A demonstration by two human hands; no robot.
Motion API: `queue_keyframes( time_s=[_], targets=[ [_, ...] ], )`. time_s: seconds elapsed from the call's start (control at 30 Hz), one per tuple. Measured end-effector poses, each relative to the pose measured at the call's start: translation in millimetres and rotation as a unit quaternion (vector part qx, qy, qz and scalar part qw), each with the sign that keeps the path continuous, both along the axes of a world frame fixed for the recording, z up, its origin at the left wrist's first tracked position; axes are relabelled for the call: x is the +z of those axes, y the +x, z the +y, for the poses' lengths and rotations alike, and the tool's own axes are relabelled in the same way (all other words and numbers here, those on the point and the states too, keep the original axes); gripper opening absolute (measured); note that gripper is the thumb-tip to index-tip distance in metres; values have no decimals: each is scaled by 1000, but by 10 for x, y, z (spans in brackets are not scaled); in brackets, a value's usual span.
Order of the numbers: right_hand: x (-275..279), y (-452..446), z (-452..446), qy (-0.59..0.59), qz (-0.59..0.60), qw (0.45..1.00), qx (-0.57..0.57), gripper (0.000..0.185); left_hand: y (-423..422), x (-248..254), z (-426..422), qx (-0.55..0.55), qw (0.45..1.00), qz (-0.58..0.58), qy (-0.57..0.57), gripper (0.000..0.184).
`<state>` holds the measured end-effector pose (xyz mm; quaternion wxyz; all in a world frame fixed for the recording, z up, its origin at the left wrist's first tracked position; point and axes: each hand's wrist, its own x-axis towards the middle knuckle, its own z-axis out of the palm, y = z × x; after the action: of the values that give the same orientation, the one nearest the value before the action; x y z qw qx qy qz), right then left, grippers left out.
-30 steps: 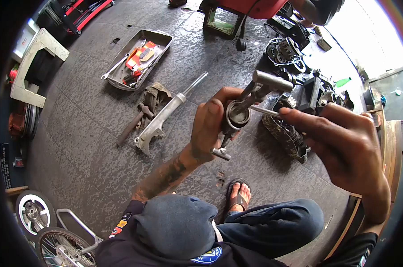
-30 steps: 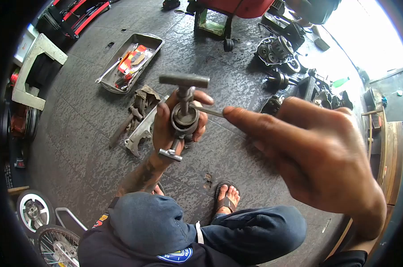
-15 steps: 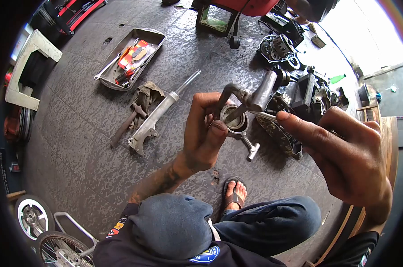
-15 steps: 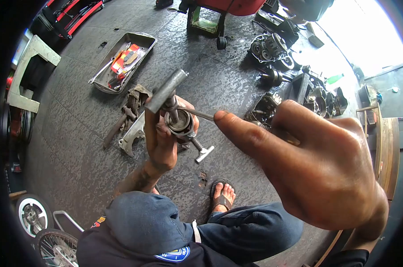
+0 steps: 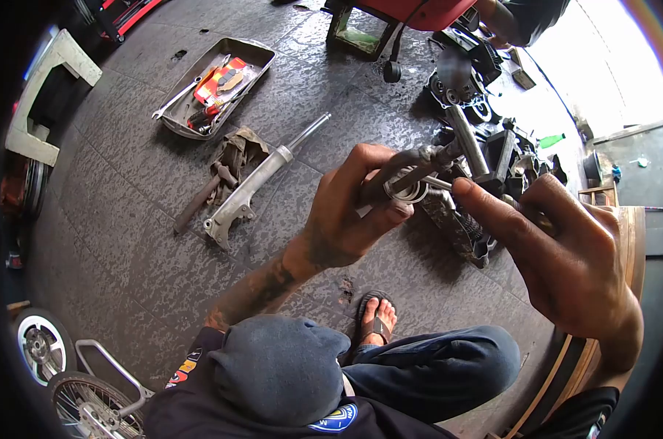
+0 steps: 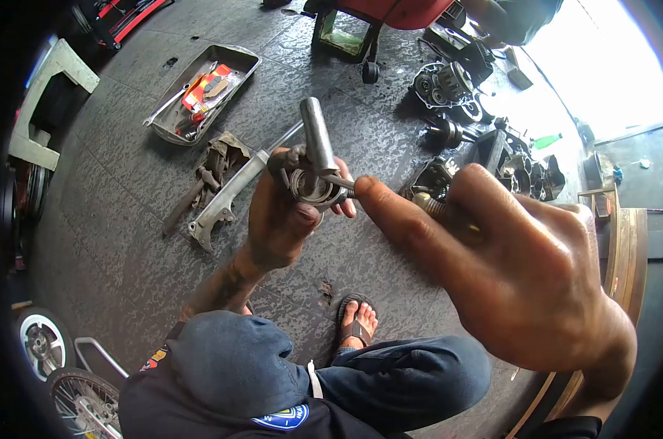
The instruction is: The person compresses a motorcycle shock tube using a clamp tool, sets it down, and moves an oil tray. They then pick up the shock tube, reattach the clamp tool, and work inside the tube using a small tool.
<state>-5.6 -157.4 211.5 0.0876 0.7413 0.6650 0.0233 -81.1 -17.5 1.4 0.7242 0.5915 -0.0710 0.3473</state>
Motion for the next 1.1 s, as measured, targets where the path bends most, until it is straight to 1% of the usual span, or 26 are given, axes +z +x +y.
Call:
queue_keyframes(
  time_s=[0.03, 0.13, 0.17, 0.2, 0.23, 0.3, 0.33, 0.4, 0.43, 0.5, 0.53, 0.6, 0.7, 0.77, 0.83, 0.87, 0.93, 1.1],
  targets=[
    [-4, 15, 4, -3, -11, 1000, 7, 55, 24, -11, 9, 1, 1000, -12, 1, 59],
    [-9, 56, 38, -3, -44, 998, 33, 57, -22, -11, 98, -52, 997, 57, -2, 58],
    [0, 56, 55, -2, -52, 998, 40, 58, -14, -9, 138, -57, 996, 74, 11, 52],
    [39, 29, 89, -35, -64, 997, 26, 59, -7, -12, 160, -63, 994, 92, 23, 46],
    [69, 2, 109, -52, -69, 996, 16, 59, 4, -32, 152, -64, 993, 93, 21, 46],
    [126, -48, 143, -86, -99, 991, 10, 60, 55, -76, 103, 3, 998, 37, 40, 47],
    [136, -67, 149, -98, -112, 989, 11, 60, 70, -76, 69, 0, 999, 37, 37, 47],
    [147, -106, 154, -111, -131, 985, 11, 60, 96, -66, 2, 58, 998, -25, 1, 47],
    [159, -115, 160, -113, -136, 984, 12, 60, 113, -59, -19, 56, 998, -26, -2, 47],
    [188, -136, 167, -124, -130, 984, 1, 58, 141, -49, -33, 123, 989, -78, 37, 46],
    [193, -138, 169, -130, -124, 984, -4, 57, 128, -31, -30, 122, 989, -76, 33, 46],
    [201, -128, 180, -128, -115, 985, -19, 55, 105, 36, -1, 119, 989, -23, 83, 46],
    [104, -193, 228, -73, -67, 994, -53, 53, 127, 56, -16, 130, 987, -18, 98, 45],
    [139, -211, 239, -98, -94, 989, -60, 54, 171, 8, -62, 117, 990, -25, 74, 45],
    [177, -227, 239, -130, -124, 982, -60, 56, 211, 2, -82, 155, 984, -48, 79, 46],
    [149, -222, 215, -126, -120, 982, -74, 57, 198, 2, -91, 154, 984, -48, 76, 46],
    [146, -216, 232, -119, -119, 982, -85, 57, 175, 15, -65, 153, 981, -20, 118, 48],
    [207, -197, 241, -129, -114, 981, -90, 58, 211, -3, -123, 167, 978, -29, 118, 49]
  ],
)
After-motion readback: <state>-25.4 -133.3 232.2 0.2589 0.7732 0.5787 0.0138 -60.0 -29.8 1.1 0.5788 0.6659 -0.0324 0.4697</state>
